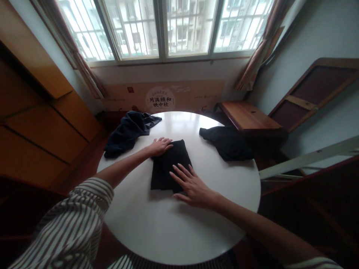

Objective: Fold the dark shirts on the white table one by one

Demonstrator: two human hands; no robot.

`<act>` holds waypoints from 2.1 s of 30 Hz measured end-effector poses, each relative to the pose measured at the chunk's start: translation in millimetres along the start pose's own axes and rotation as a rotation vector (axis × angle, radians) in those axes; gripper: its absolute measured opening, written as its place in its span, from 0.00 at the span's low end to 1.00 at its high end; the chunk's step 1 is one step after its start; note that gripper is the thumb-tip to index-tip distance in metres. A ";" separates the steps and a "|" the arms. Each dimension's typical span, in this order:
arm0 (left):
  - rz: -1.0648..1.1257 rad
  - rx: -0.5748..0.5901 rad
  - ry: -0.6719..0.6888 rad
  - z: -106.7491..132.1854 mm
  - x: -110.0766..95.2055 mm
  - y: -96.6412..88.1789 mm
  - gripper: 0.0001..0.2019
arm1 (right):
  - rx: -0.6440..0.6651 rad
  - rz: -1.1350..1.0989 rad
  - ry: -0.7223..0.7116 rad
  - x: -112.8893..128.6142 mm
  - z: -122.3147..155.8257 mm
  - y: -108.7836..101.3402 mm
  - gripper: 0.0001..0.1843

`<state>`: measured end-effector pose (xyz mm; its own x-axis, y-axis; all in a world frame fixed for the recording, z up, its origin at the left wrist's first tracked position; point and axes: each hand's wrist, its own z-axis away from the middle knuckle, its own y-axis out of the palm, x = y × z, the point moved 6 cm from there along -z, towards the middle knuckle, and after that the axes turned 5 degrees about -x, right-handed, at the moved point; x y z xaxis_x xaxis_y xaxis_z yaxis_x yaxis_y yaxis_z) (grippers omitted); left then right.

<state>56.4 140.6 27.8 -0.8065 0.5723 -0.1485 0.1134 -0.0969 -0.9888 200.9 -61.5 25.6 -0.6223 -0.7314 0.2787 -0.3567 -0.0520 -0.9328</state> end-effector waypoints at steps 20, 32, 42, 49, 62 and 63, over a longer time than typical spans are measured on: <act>0.337 0.076 -0.010 -13.8 -1.1 -22.2 0.25 | -0.201 -1.005 0.757 -108.3 -42.4 -23.5 0.31; 0.610 -0.166 0.102 -58.7 -60.4 -69.4 0.22 | -0.450 -1.463 0.740 -81.8 10.3 -49.3 0.48; 0.377 -0.311 0.185 -197.9 -170.3 -86.4 0.15 | -0.752 -0.991 1.036 -238.0 85.9 -152.8 0.36; 0.340 -0.350 0.268 -203.4 -227.9 -64.0 0.17 | -0.655 -0.597 1.253 -276.6 113.7 -145.7 0.27; 0.123 -0.456 0.435 -96.8 -290.3 45.7 0.32 | -0.308 0.070 0.804 -282.9 -18.1 -129.9 0.23; 0.117 -0.463 0.446 -92.5 -293.1 46.7 0.31 | -0.300 0.070 0.805 -284.0 -23.5 -127.0 0.21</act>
<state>351.8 43.6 24.0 -0.4664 0.8721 -0.1482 0.5048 0.1249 -0.8542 406.5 168.8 70.4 -0.9138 -0.0154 0.4058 -0.3974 0.2396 -0.8858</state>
